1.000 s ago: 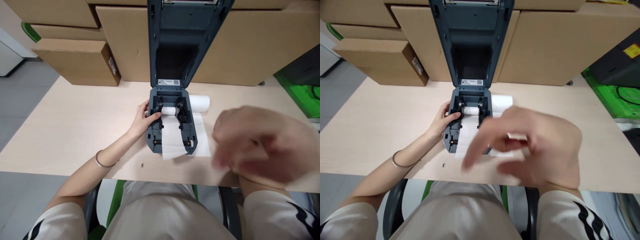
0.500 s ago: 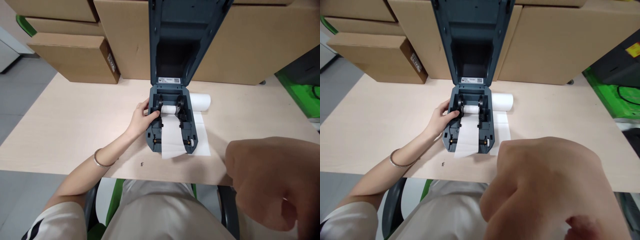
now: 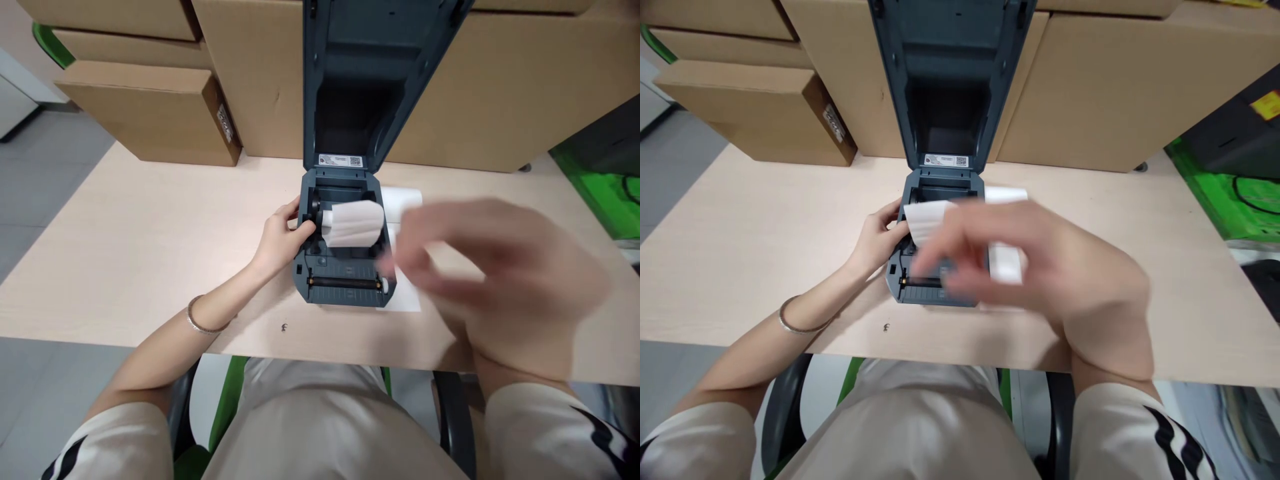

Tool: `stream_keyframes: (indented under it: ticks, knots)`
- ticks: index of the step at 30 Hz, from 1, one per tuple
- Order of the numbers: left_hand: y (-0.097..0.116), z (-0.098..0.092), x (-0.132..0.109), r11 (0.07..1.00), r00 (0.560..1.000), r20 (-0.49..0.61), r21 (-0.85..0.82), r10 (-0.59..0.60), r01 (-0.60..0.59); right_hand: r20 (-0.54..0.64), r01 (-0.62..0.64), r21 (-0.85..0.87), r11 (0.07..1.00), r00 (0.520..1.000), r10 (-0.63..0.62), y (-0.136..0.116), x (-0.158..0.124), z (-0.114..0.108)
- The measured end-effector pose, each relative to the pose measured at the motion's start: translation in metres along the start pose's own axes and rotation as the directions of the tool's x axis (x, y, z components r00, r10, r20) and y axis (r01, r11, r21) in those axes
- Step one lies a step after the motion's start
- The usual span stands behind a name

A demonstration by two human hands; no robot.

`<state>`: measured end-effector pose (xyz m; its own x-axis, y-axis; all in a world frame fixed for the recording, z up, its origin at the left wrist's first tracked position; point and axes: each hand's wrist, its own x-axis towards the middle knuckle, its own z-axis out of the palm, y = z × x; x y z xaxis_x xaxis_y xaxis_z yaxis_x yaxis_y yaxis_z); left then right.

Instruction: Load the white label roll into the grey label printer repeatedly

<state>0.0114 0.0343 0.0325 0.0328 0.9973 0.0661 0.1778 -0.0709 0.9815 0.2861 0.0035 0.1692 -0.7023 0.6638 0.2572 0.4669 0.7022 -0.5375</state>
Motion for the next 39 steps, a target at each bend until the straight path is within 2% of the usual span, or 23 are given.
stream_keyframes:
  ticks: [1, 2, 3, 5, 7, 9, 11, 13, 15, 18, 20, 23, 25, 27, 29, 31, 33, 35, 36, 37, 39]
  knots:
    - [0.002, 0.0, 0.0, 1.0, 1.0, -0.002, 0.008, 0.003, -0.003, -0.094, 0.03, -0.002, 1.0, 0.995, -0.03, 0.004, 0.015, 0.004]
    - [0.003, 0.001, 0.0, 1.0, 1.0, -0.006, 0.015, 0.004, -0.004, -0.177, -0.057, -0.055, 0.997, 0.983, 0.046, 0.011, 0.029, 0.009]
    - [0.005, 0.001, 0.0, 1.0, 1.0, -0.009, 0.021, 0.004, -0.004, -0.33, -0.138, -0.089, 0.986, 0.938, 0.102, 0.021, 0.041, 0.016]
    - [0.007, 0.001, 0.001, 1.0, 1.0, -0.01, 0.031, 0.001, -0.001, -0.406, -0.245, -0.109, 0.963, 0.895, 0.182, 0.047, 0.059, 0.031]
    - [0.008, 0.002, 0.002, 0.999, 1.0, -0.002, 0.043, -0.002, 0.002, -0.353, -0.273, -0.152, 0.95, 0.913, 0.206, 0.071, 0.068, 0.042]
    - [0.007, 0.002, 0.004, 0.999, 1.0, 0.001, 0.053, -0.005, 0.005, -0.2, -0.245, -0.238, 0.94, 0.959, 0.199, 0.086, 0.07, 0.051]
    - [0.005, 0.001, 0.006, 0.998, 1.0, 0.0, 0.059, -0.011, 0.011, -0.029, -0.171, -0.33, 0.928, 0.985, 0.172, 0.092, 0.068, 0.057]
    - [0.003, 0.001, 0.006, 0.998, 1.0, -0.003, 0.061, -0.019, 0.019, 0.064, -0.096, -0.399, 0.912, 0.989, 0.133, 0.09, 0.064, 0.062]
    - [0.001, 0.0, 0.005, 0.998, 1.0, -0.004, 0.061, -0.025, 0.025, 0.08, -0.058, -0.449, 0.892, 0.991, 0.105, 0.086, 0.06, 0.066]
    - [0.001, 0.001, 0.002, 0.998, 1.0, -0.014, 0.05, -0.026, 0.027, 0.059, -0.082, -0.475, 0.876, 0.99, 0.125, 0.081, 0.058, 0.072]
    - [0.0, 0.002, 0.0, 0.999, 0.999, -0.023, 0.035, -0.025, 0.026, 0.046, -0.099, -0.472, 0.876, 0.99, 0.136, 0.083, 0.058, 0.075]
    - [0.0, 0.003, -0.001, 0.999, 0.999, -0.032, 0.025, -0.021, 0.022, 0.018, -0.067, -0.446, 0.892, 0.996, 0.084, 0.089, 0.061, 0.076]
    - [0.0, 0.003, -0.001, 1.0, 0.999, -0.032, 0.025, -0.018, 0.019, 0.026, -0.036, -0.378, 0.925, 0.998, 0.049, 0.09, 0.062, 0.07]
    - [-0.001, 0.002, 0.0, 1.0, 0.999, -0.029, 0.02, -0.017, 0.018, 0.047, -0.042, -0.237, 0.971, 0.997, 0.055, 0.084, 0.06, 0.055]
    - [-0.003, 0.002, 0.0, 1.0, 1.0, -0.025, 0.011, -0.015, 0.015, 0.017, -0.108, -0.049, 0.993, 0.994, 0.109, 0.073, 0.052, 0.032]
    - [-0.005, 0.001, 0.0, 1.0, 1.0, -0.021, 0.009, -0.01, 0.01, -0.058, -0.186, 0.097, 0.978, 0.98, 0.192, 0.065, 0.037, 0.002]
    - [-0.006, 0.001, 0.001, 1.0, 1.0, -0.019, 0.012, -0.005, 0.005, -0.084, -0.249, 0.108, 0.962, 0.962, 0.258, 0.068, 0.016, -0.03]
    - [-0.006, 0.001, 0.0, 1.0, 1.0, -0.024, 0.016, 0.0, 0.001, -0.018, -0.323, 0.008, 0.946, 0.946, 0.323, 0.083, -0.004, -0.057]
    - [-0.006, 0.001, 0.0, 1.0, 1.0, -0.024, 0.016, 0.003, -0.002, 0.026, -0.386, -0.053, 0.921, 0.922, 0.387, 0.095, -0.012, -0.067]
    - [-0.005, 0.001, 0.0, 1.0, 1.0, -0.022, 0.015, 0.006, -0.005, 0.078, -0.476, -0.125, 0.871, 0.87, 0.486, 0.109, -0.018, -0.074]
    - [-0.004, 0.002, 0.0, 1.0, 1.0, -0.02, 0.007, 0.012, -0.012, 0.154, -0.627, -0.268, 0.732, 0.722, 0.675, 0.136, -0.022, -0.078]
